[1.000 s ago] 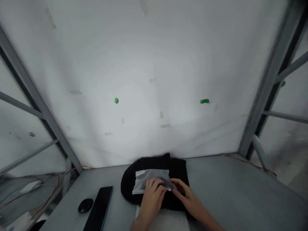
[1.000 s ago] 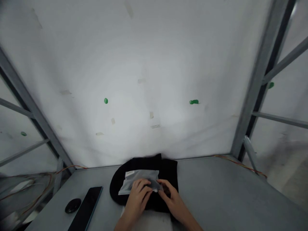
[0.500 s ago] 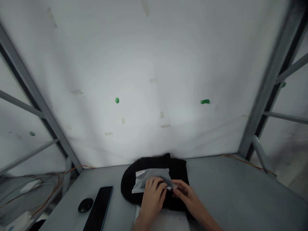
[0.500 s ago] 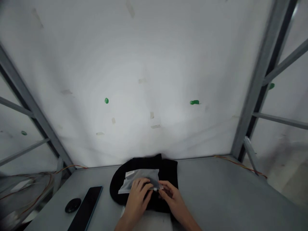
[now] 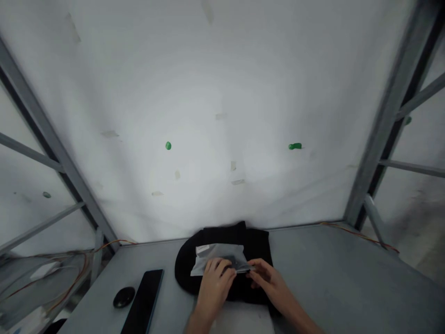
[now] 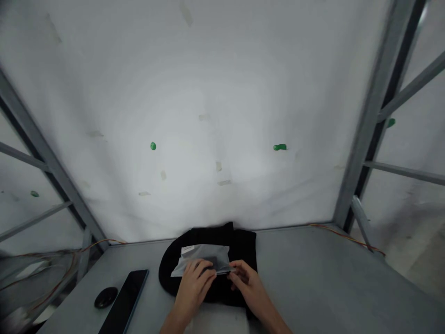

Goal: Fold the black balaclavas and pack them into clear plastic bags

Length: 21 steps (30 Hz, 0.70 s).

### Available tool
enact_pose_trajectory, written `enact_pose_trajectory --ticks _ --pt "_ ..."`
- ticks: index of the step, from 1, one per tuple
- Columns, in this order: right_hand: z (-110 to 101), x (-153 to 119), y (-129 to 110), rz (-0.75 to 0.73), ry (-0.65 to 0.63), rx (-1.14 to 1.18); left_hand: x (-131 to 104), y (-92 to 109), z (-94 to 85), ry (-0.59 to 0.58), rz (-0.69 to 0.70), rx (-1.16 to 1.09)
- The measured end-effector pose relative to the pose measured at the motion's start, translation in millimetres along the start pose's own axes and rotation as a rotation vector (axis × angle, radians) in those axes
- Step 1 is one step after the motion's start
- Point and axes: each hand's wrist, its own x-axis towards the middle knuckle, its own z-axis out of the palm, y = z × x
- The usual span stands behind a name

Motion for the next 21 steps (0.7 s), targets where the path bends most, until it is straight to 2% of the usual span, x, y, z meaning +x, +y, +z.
enact_pose_trajectory --ticks 5,8,11,13,16,19,21 --pt "7 14 5 0.080 0.083 0.032 0 3 2.2 -0.001 0.013 -0.005" --pt "14 21 10 0.135 0.134 -0.045 -1 6 5.9 -0.024 0.020 -0.008" --pt "21 23 11 0.112 0.177 -0.135 -1 9 10.0 -0.029 0.014 -0.004" --pt "21 20 7 0.060 0.168 -0.217 -2 9 9.2 -0.029 -0.005 0.001" --pt "15 11 -6 -0.061 0.105 -0.345 -7 -1 -1.2 -0.038 -0.043 0.026" --pt "13 2 -21 -0.263 0.057 -0.563 -18 -16 -16.0 -0.045 -0.050 0.062" --pt "21 0 -27 -0.430 0.000 -0.776 -24 -22 -22.1 -0.035 -0.049 0.080"
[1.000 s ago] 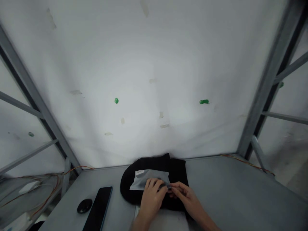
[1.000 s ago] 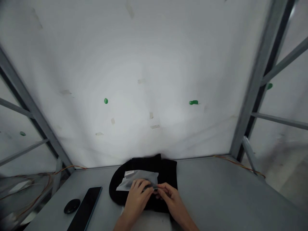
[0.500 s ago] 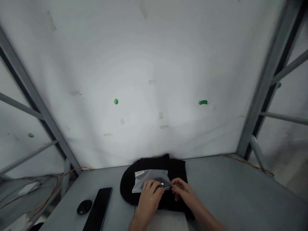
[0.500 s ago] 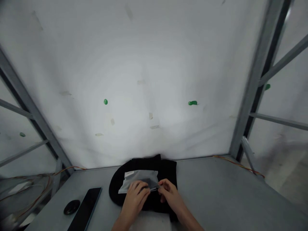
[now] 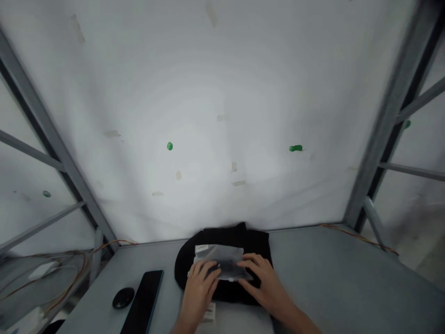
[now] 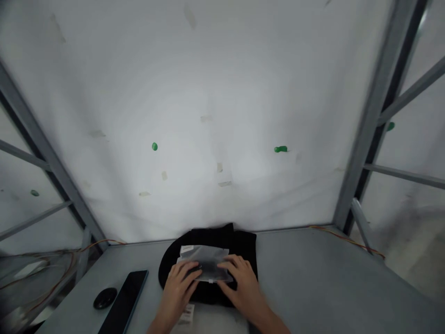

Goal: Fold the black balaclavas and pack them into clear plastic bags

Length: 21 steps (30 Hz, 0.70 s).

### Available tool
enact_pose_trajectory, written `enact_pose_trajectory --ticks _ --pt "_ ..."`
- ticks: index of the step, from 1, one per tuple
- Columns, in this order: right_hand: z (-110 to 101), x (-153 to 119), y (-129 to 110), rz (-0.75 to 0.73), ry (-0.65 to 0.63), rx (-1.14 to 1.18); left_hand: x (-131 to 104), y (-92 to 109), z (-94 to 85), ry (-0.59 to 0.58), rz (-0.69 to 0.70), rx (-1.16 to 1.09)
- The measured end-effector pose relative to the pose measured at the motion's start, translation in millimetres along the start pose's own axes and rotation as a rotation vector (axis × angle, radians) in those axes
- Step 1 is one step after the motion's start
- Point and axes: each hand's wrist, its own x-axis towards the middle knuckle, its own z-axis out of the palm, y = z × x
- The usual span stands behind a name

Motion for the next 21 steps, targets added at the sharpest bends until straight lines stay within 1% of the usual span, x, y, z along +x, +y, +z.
enact_pose_trajectory --ticks 2,4,6,7,9,12,13,15,17,18,19,20,21 --pt "8 5 -8 -0.177 -0.053 -0.175 -3 -1 -2.2 -0.002 -0.003 0.010" --pt "15 9 -11 -0.316 -0.077 -0.300 -2 1 -3.5 -0.025 0.003 0.015" --pt "14 11 -5 -0.392 -0.078 -0.372 1 3 -5.9 -0.046 0.018 0.023" --pt "10 10 1 -0.409 -0.080 -0.388 3 4 -7.4 -0.044 0.026 0.025" --pt "-4 5 15 -0.401 -0.085 -0.395 5 2 -9.1 -0.020 0.031 0.026" --pt "-22 -6 31 -0.292 -0.037 -0.407 7 2 -3.1 0.042 0.025 0.006" --pt "-23 -9 32 -0.251 -0.022 -0.415 7 5 1.3 0.056 0.029 -0.010" --pt "-16 -10 29 -0.219 -0.042 -0.427 8 13 11.1 0.067 0.054 -0.048" --pt "-6 -6 23 -0.244 -0.093 -0.432 8 19 17.6 0.048 0.077 -0.087" --pt "-4 -2 22 -0.259 -0.106 -0.436 7 18 18.2 0.031 0.075 -0.101" --pt "-6 1 23 -0.262 -0.099 -0.440 5 15 16.6 0.011 0.055 -0.109" --pt "-13 3 29 -0.256 -0.073 -0.445 2 9 13.1 -0.006 0.016 -0.109" --pt "-25 2 38 -0.234 -0.032 -0.451 -3 0 7.9 -0.026 -0.037 -0.102"
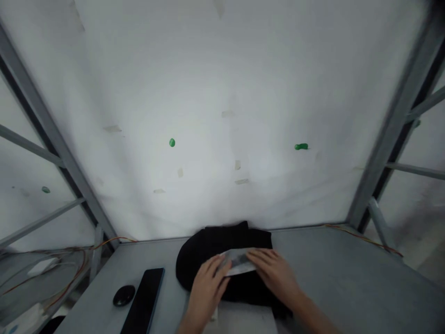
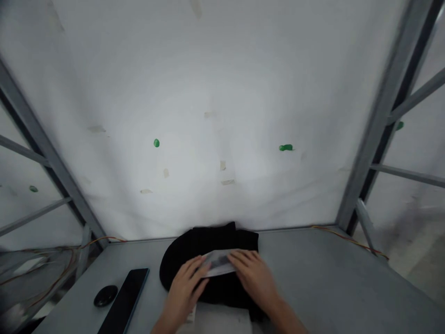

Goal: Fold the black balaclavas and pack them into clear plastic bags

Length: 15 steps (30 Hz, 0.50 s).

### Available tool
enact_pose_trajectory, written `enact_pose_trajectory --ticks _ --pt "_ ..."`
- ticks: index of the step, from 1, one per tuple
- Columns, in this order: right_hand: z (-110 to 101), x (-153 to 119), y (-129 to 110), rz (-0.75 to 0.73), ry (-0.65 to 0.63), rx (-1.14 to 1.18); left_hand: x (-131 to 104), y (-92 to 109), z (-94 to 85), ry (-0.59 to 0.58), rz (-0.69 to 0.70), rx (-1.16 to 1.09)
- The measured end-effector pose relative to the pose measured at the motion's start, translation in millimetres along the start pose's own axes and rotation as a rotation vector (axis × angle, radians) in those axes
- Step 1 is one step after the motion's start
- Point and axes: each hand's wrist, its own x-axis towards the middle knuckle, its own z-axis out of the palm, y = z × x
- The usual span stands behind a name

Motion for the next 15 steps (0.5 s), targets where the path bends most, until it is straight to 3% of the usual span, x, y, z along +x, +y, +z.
enact_pose_trajectory --ticks 4,6,8,11,15 --pt "-41 -43 85 0.215 0.210 -0.104 -26 -43 -28.2 -0.126 -0.159 0.037" --pt "-56 -70 124 0.319 0.223 -0.202 -35 -55 -36.0 -0.212 -0.153 0.022" --pt "-62 -90 144 0.358 0.178 -0.244 -39 -59 -37.3 -0.251 -0.142 0.001" --pt "-56 -92 132 0.355 0.112 -0.173 -32 -55 -31.1 -0.235 -0.154 -0.039" --pt "-26 -45 75 0.402 0.111 0.141 -14 -46 -16.7 -0.209 -0.255 -0.053"
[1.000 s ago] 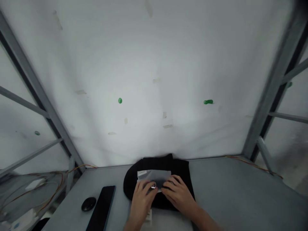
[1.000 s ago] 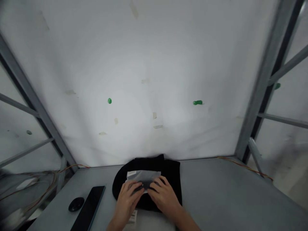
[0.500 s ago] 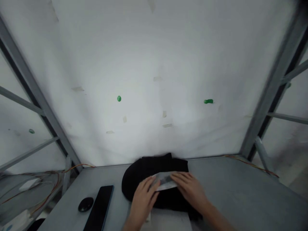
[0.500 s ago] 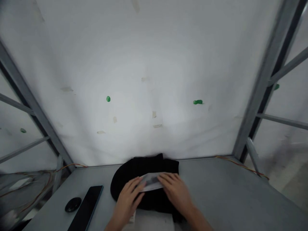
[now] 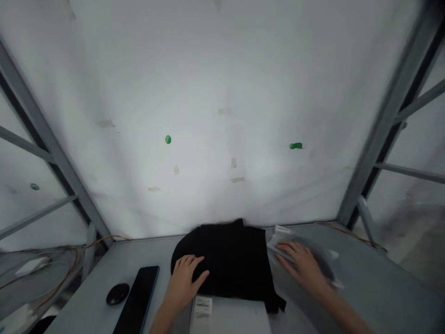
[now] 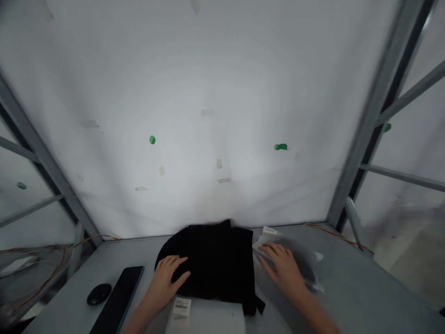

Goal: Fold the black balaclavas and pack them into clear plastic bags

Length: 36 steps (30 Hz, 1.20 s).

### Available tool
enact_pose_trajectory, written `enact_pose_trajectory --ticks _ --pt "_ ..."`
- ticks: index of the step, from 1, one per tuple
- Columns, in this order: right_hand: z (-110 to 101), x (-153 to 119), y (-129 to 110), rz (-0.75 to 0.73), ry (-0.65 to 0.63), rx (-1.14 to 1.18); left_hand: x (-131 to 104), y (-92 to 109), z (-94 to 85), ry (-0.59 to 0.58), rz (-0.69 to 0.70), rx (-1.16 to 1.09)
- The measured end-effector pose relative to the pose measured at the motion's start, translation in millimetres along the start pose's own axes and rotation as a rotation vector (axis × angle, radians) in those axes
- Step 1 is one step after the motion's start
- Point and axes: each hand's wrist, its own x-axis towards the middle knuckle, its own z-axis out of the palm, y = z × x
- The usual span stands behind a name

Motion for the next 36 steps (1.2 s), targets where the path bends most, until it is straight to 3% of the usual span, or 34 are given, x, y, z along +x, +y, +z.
enact_pose_trajectory --ticks 2,4,8,11,16,22,26,29,32,36 --pt "29 20 -28 0.092 -0.067 0.263 8 6 5.5 -0.014 -0.040 0.014" --pt "59 43 -43 0.160 -0.086 0.357 13 10 9.9 -0.043 -0.041 0.031" --pt "103 85 -46 0.298 -0.064 0.461 13 15 13.5 -0.065 -0.015 0.051" --pt "115 101 -42 0.339 -0.027 0.545 9 14 13.2 -0.048 0.000 -0.004" --pt "108 101 -43 0.319 0.035 0.615 1 7 15.4 0.045 -0.050 -0.198" --pt "81 68 -51 0.245 0.087 0.460 -5 1 3.9 -0.011 -0.055 -0.156" --pt "58 27 -59 0.073 -0.144 0.207 -11 -6 -6.6 -0.070 0.003 -0.109" --pt "45 6 -65 -0.055 -0.301 -0.023 -13 -12 -6.0 0.018 -0.016 -0.162" --pt "34 -1 -70 -0.162 -0.382 -0.132 -10 -15 -5.9 0.092 -0.079 -0.197" --pt "21 -5 -70 -0.290 -0.411 -0.125 -11 -12 -12.6 0.094 -0.089 -0.094"
